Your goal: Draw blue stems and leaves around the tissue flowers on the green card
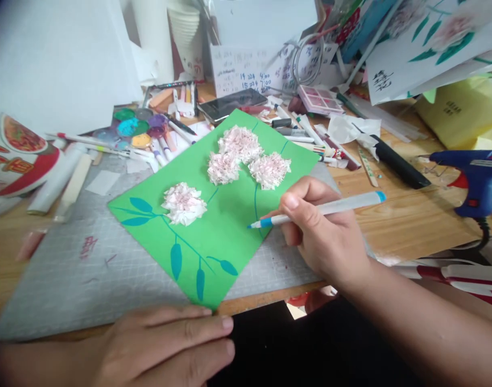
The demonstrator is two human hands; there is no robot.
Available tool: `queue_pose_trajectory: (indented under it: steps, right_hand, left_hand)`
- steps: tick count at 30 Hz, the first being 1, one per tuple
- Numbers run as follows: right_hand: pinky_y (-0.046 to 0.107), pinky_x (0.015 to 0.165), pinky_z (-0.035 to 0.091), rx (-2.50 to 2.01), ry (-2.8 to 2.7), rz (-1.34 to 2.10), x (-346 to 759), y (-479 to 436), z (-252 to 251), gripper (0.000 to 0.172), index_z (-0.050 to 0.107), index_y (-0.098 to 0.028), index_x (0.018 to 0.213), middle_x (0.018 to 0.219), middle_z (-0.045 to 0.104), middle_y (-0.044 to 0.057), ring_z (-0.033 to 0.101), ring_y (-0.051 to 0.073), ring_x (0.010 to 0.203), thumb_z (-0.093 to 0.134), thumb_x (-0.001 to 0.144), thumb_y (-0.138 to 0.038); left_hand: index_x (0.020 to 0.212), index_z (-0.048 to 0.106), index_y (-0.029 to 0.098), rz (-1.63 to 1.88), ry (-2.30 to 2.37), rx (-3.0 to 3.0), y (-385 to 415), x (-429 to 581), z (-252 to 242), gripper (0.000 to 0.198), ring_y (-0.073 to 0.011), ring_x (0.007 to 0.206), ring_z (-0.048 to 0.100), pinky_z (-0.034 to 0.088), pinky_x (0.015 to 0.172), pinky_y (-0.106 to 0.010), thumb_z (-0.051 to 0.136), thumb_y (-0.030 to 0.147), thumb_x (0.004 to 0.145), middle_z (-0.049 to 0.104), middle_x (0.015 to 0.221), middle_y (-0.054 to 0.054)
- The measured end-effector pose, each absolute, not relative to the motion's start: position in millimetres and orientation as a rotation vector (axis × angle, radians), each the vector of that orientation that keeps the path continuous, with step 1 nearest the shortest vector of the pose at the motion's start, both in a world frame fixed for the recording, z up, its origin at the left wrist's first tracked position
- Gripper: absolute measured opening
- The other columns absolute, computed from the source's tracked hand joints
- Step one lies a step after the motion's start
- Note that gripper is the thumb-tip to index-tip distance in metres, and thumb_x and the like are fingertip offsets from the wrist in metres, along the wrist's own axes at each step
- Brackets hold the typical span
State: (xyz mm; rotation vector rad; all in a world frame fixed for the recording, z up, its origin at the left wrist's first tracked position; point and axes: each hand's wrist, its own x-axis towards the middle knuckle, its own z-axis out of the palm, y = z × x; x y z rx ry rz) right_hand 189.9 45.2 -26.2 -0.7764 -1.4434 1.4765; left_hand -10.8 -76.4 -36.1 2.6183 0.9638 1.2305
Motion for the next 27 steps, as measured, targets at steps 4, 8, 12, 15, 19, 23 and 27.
queue_pose_trajectory:
  steps: [4,8,12,15,19,23,27]
  right_hand:
    - [0.028,0.053,0.047,-0.862,-1.5,1.367,198,37,-22,0.012,0.061,-0.023,0.077,0.053,0.059,-0.003,0.051,0.012,0.049,0.066,0.087,-0.028]
    - [0.022,0.043,0.037,-0.853,-1.709,1.429,188,24,-13,0.015,0.058,-0.021,0.076,0.06,0.062,-0.002,0.053,0.011,0.05,0.071,0.082,-0.024]
    - [0.022,0.045,0.04,-0.814,-1.843,1.434,166,21,-12,0.023,0.052,-0.019,0.066,0.06,0.06,-0.001,0.055,0.011,0.053,0.069,0.081,-0.022]
    - [0.021,0.045,0.04,-0.805,-1.867,1.397,152,28,-16,0.025,0.051,-0.019,0.065,0.058,0.057,-0.002,0.05,0.009,0.05,0.069,0.081,-0.024]
    - [0.019,0.044,0.038,-0.785,-1.909,1.361,137,40,-20,0.026,0.051,-0.018,0.063,0.054,0.055,-0.003,0.047,0.008,0.048,0.071,0.079,-0.025]
    - [0.02,0.044,0.038,-0.752,-1.97,1.367,127,47,-21,0.026,0.052,-0.017,0.062,0.054,0.055,-0.003,0.049,0.009,0.048,0.074,0.075,-0.024]
    - [0.021,0.042,0.036,-0.764,-2.02,1.344,122,47,-23,0.025,0.052,-0.018,0.061,0.053,0.054,-0.002,0.047,0.009,0.047,0.07,0.077,-0.025]
  left_hand:
    - [0.07,0.06,0.019,1.102,0.893,2.82,-74,-11,-36,0.032,-0.0147,0.089,0.069,0.059,0.078,-0.022,0.04,0.005,0.09,0.072,0.082,0.0]
    - [0.076,0.064,0.017,1.128,1.002,2.804,-80,-11,-45,0.029,-0.0179,0.087,0.071,0.062,0.07,-0.026,0.04,0.01,0.09,0.074,0.095,-0.005]
    - [0.083,0.069,0.017,1.19,1.128,2.735,-89,-7,-53,0.032,-0.0191,0.079,0.072,0.063,0.064,-0.029,0.041,0.026,0.096,0.075,0.099,-0.008]
    - [0.094,0.069,0.012,1.135,1.221,2.595,-93,-5,-48,0.029,-0.0178,0.083,0.072,0.062,0.067,-0.028,0.042,0.02,0.097,0.074,0.101,-0.008]
    - [0.092,0.068,0.012,0.99,1.228,2.602,-92,-5,-41,0.029,-0.019,0.094,0.071,0.061,0.069,-0.032,0.04,0.005,0.095,0.074,0.102,-0.005]
    - [0.095,0.067,0.007,0.986,1.187,2.678,-88,-6,-45,0.026,-0.0169,0.091,0.071,0.061,0.065,-0.027,0.041,0.007,0.095,0.075,0.098,-0.007]
    - [0.089,0.068,0.009,1.133,1.153,2.739,-84,-7,-50,0.035,-0.0138,0.08,0.071,0.058,0.054,-0.023,0.035,0.01,0.097,0.075,0.092,-0.007]
